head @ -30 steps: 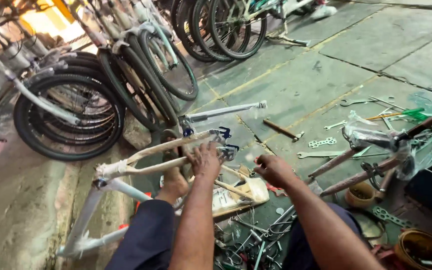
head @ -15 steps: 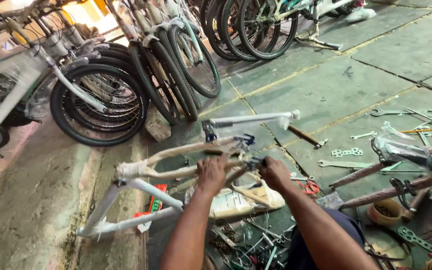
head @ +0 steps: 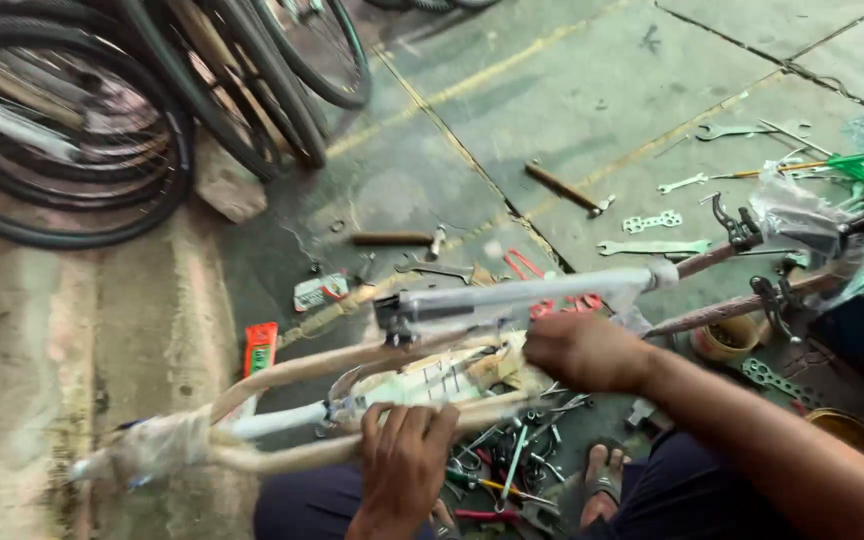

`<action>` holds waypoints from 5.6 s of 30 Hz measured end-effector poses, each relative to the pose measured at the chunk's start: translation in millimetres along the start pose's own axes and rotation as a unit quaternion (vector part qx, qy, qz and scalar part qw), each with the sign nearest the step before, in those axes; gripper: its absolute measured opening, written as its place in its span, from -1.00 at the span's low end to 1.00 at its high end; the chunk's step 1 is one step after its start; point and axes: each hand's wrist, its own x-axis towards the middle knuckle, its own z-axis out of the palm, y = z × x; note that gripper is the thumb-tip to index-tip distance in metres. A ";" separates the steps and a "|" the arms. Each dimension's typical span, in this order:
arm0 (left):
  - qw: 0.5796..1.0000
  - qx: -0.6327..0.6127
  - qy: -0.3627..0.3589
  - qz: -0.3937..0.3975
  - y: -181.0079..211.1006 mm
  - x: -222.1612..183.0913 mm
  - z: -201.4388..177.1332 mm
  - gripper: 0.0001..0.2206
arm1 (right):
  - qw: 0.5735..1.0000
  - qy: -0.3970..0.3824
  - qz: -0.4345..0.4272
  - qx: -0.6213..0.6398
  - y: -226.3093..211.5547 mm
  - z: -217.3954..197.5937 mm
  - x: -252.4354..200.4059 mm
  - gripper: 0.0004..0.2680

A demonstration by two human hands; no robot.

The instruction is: Attaching components and adjusting parts on a bicycle frame.

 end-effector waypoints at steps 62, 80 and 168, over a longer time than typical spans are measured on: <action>0.999 0.006 0.039 -0.008 -8.4 14.8 10.2 -0.66 | 0.966 0.015 0.254 -0.042 62.7 84.3 14.7 -0.88; 1.000 -0.008 0.004 -0.026 -7.8 30.5 0.1 -0.58 | 0.910 -0.115 0.398 0.037 77.5 144.7 42.1 -0.76; 0.998 0.009 -0.063 -0.030 -9.4 155.7 40.6 -0.41 | 0.717 0.015 0.356 0.599 78.4 122.2 29.4 -0.52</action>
